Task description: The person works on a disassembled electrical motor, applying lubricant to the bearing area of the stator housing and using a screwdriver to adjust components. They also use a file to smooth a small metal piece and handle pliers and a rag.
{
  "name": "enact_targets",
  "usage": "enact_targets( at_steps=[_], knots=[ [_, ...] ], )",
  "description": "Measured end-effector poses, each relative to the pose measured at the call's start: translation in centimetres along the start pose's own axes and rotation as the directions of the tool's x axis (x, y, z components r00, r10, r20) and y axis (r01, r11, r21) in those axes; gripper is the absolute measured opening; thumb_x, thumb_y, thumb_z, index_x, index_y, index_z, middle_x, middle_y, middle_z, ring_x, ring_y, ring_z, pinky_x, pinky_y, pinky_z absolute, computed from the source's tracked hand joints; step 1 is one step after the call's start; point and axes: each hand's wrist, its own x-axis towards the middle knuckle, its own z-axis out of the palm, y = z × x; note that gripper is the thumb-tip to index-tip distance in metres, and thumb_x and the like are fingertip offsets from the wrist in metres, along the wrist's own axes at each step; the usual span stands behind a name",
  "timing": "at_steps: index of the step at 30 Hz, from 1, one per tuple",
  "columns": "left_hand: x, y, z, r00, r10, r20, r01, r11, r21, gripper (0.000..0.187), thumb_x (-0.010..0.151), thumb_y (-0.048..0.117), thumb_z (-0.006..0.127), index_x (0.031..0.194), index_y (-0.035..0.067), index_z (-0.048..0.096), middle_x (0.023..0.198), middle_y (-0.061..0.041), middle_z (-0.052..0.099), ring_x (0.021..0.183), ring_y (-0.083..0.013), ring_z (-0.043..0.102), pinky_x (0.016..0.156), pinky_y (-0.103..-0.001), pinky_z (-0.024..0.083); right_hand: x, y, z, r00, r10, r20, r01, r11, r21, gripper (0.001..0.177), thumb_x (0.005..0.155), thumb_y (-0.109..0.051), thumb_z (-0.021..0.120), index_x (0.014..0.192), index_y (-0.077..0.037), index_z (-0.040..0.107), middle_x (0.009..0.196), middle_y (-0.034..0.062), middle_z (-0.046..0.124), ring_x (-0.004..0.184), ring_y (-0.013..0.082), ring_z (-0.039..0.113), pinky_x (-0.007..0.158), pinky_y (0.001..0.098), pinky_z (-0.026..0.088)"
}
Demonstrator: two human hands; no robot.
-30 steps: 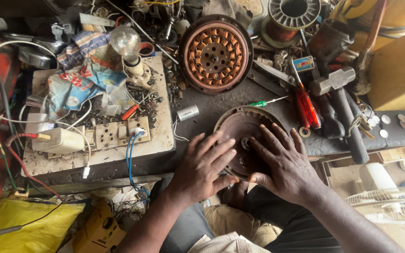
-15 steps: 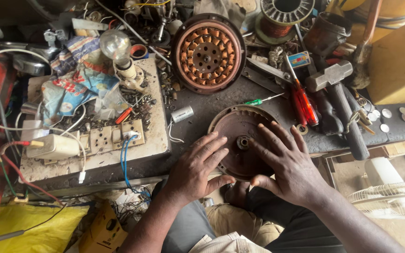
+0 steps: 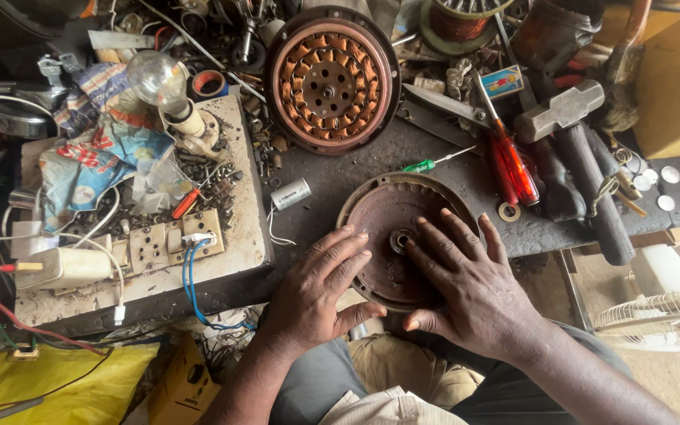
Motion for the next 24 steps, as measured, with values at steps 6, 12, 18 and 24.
enact_targets(
  at_steps=[6,12,18,24],
  knots=[
    [-0.2,-0.1,0.1,1.000,-0.020,0.006,0.020,1.000,0.009,0.072,0.092,0.059,0.067,0.130,-0.002,0.063,0.143,-0.019,0.058,0.141,-0.0365,0.053,0.116,-0.048,0.048,0.3,0.4,-0.3,1.000,0.002,-0.016,-0.002,1.000,0.008,0.098,0.088,-0.082,0.034,0.149,-0.007,0.046,0.160,0.0239,0.032,0.151,0.0416,0.019,0.120,0.0627,0.007],
    [-0.3,0.0,0.2,1.000,-0.025,0.009,0.025,1.000,0.006,0.073,0.092,0.061,0.065,0.130,-0.001,0.064,0.143,-0.018,0.059,0.141,-0.0356,0.053,0.116,-0.048,0.048,1.1,-0.4,0.6,0.998,0.059,0.029,-0.057,0.996,-0.068,0.105,0.084,-0.087,0.032,0.146,-0.002,0.044,0.157,0.0228,0.033,0.150,0.0398,0.019,0.119,0.0629,0.005],
    [-0.2,-0.1,0.0,1.000,-0.025,0.012,0.026,1.000,-0.007,0.072,0.092,0.060,0.065,0.129,-0.001,0.064,0.143,-0.018,0.060,0.141,-0.0358,0.053,0.116,-0.047,0.049,1.7,-0.9,0.3,0.999,0.023,0.029,-0.022,0.999,-0.048,0.103,0.085,-0.086,0.034,0.147,-0.004,0.045,0.157,0.0216,0.034,0.150,0.0392,0.020,0.119,0.0619,0.005],
    [-0.3,0.0,0.0,0.999,-0.031,0.006,0.031,0.999,-0.007,0.071,0.092,0.060,0.067,0.129,-0.001,0.064,0.142,-0.018,0.060,0.141,-0.0357,0.054,0.115,-0.047,0.049,1.2,-0.3,-0.5,0.999,-0.032,-0.006,0.031,0.995,-0.091,0.092,0.086,-0.084,0.034,0.144,-0.014,0.047,0.159,0.0189,0.033,0.150,0.0376,0.020,0.120,0.0616,0.006]
  ],
)
